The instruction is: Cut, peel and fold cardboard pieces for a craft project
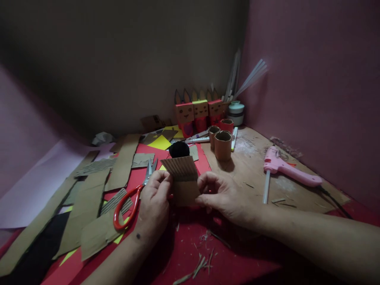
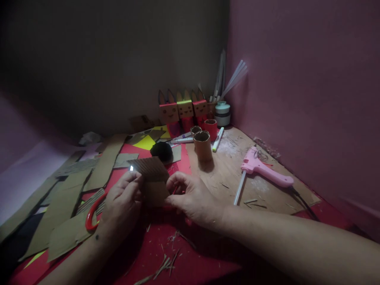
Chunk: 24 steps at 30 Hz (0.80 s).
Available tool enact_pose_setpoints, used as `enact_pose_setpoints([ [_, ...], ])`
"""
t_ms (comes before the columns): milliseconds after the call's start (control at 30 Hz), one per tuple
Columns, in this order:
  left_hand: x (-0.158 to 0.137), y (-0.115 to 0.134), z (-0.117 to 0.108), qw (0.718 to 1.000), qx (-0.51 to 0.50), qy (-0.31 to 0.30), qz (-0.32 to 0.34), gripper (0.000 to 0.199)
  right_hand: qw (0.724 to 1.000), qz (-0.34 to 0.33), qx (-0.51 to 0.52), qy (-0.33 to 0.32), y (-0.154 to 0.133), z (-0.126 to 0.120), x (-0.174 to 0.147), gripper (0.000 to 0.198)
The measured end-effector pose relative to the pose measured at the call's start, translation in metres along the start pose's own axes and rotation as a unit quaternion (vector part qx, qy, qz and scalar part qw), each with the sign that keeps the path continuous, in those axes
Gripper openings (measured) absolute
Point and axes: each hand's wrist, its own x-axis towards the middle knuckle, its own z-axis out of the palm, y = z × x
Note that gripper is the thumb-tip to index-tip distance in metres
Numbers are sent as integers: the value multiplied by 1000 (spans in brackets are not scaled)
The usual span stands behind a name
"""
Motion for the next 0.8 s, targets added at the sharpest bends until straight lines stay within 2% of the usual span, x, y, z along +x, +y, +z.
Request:
enact_pose_setpoints([
  [133,3,8,-3,994,-92,-25,-47,6,997,-59,-54,-5,-3,0,-3,13],
  [233,5,9,-6,990,-120,-59,-40,22,998,-43,-19,-44,-4,1,-5,13],
  [300,5,9,-7,993,-93,-70,-5,16,997,-31,11,-73,-5,0,-5,12],
  [367,4,8,-9,996,-46,-57,51,10,994,-50,-8,-96,-6,-2,-5,13],
  [500,0,7,-8,984,59,11,169,25,989,-82,-64,-109,-5,-9,-3,19],
  [600,-2,6,-7,966,108,19,233,29,996,-44,10,-79,-2,-10,-2,15],
  [667,-3,6,-8,958,132,2,256,29,998,-13,45,-31,0,-8,-1,27],
  [800,-4,12,-12,955,151,-39,251,30,995,6,90,33,-1,-2,2,33],
])
